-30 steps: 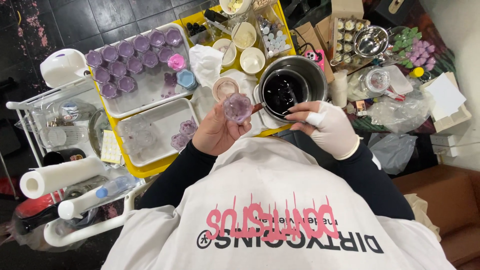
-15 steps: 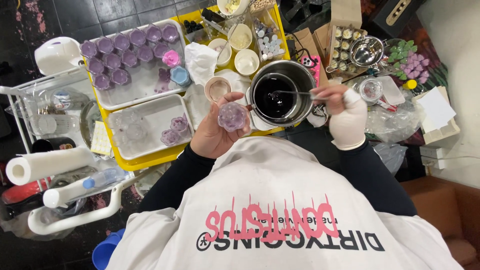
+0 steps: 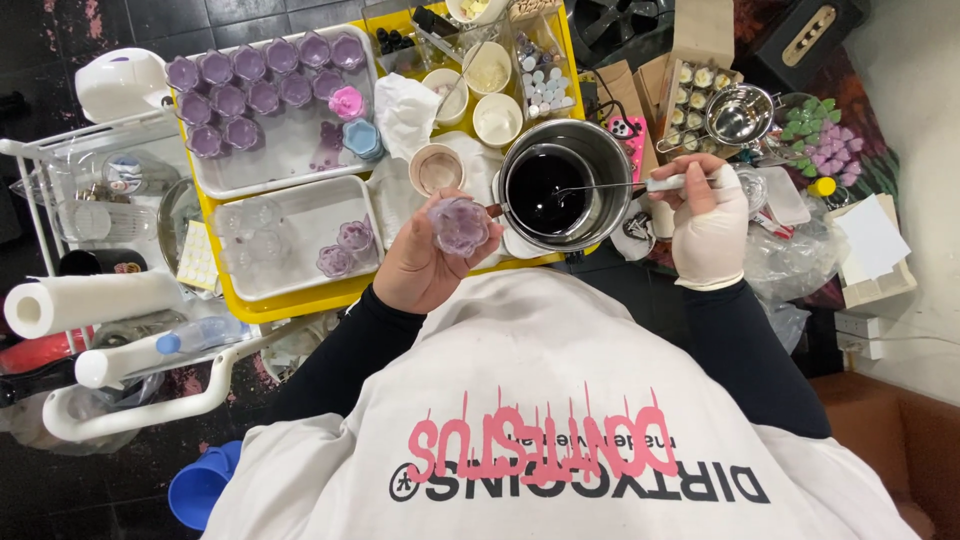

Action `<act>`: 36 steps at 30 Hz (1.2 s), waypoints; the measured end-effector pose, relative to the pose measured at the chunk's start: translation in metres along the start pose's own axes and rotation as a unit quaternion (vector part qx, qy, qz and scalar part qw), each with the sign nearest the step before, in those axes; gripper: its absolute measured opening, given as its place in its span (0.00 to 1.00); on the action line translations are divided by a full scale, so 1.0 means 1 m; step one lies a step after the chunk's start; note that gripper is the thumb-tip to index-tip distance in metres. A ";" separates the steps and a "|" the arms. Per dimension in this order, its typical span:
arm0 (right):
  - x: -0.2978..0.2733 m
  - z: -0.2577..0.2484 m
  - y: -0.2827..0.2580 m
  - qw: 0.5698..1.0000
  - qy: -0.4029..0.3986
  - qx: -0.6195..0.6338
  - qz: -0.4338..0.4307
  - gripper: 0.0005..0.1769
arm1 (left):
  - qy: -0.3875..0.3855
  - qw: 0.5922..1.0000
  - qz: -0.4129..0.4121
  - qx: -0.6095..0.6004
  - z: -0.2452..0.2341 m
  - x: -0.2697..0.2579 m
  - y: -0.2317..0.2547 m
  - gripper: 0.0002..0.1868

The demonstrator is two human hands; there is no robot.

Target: The person holds a small flower-shaped candle in one hand and repeatedly dips a thin rod into a pot of melted dark wax, brushing and coating the candle with wax over the pot. The person continues coating the same candle throughout the episode.

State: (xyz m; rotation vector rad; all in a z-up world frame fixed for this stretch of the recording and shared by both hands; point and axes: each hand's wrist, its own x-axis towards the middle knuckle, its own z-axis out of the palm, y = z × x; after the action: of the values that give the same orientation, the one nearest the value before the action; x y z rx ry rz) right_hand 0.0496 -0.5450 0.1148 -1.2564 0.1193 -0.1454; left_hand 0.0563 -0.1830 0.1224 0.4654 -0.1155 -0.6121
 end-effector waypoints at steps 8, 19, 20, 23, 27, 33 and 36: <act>0.000 -0.008 0.009 0.999 0.041 0.024 -0.016 0.13 | 0.056 0.997 -0.012 -0.060 0.011 0.005 0.004 0.35; 0.013 0.035 0.009 0.998 0.061 0.019 -0.014 0.19 | 0.051 0.995 -0.031 -0.077 0.026 0.001 -0.002 0.30; 0.014 0.036 0.009 0.998 0.065 -0.023 -0.009 0.19 | 0.056 0.995 -0.033 -0.081 0.026 0.000 -0.002 0.30; 0.015 0.035 0.003 0.990 0.085 -0.108 -0.027 0.18 | 0.062 0.995 -0.031 -0.075 0.024 -0.005 -0.001 0.30; 0.012 0.025 -0.010 0.979 0.111 -0.147 -0.086 0.17 | 0.065 0.995 -0.028 -0.073 0.021 -0.011 -0.002 0.30; -0.001 0.029 -0.033 0.983 0.078 -0.126 -0.107 0.16 | 0.071 0.995 -0.032 -0.061 0.025 -0.015 -0.004 0.30; -0.002 0.032 -0.031 0.989 0.007 -0.123 -0.079 0.13 | 0.077 0.995 -0.030 -0.057 0.026 -0.016 -0.004 0.30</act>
State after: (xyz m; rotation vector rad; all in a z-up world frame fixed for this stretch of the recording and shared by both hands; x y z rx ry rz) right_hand 0.0518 -0.5239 0.1544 -1.5116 0.0502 -0.2842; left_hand 0.0352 -0.1868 0.1443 0.4038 0.0792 -0.6359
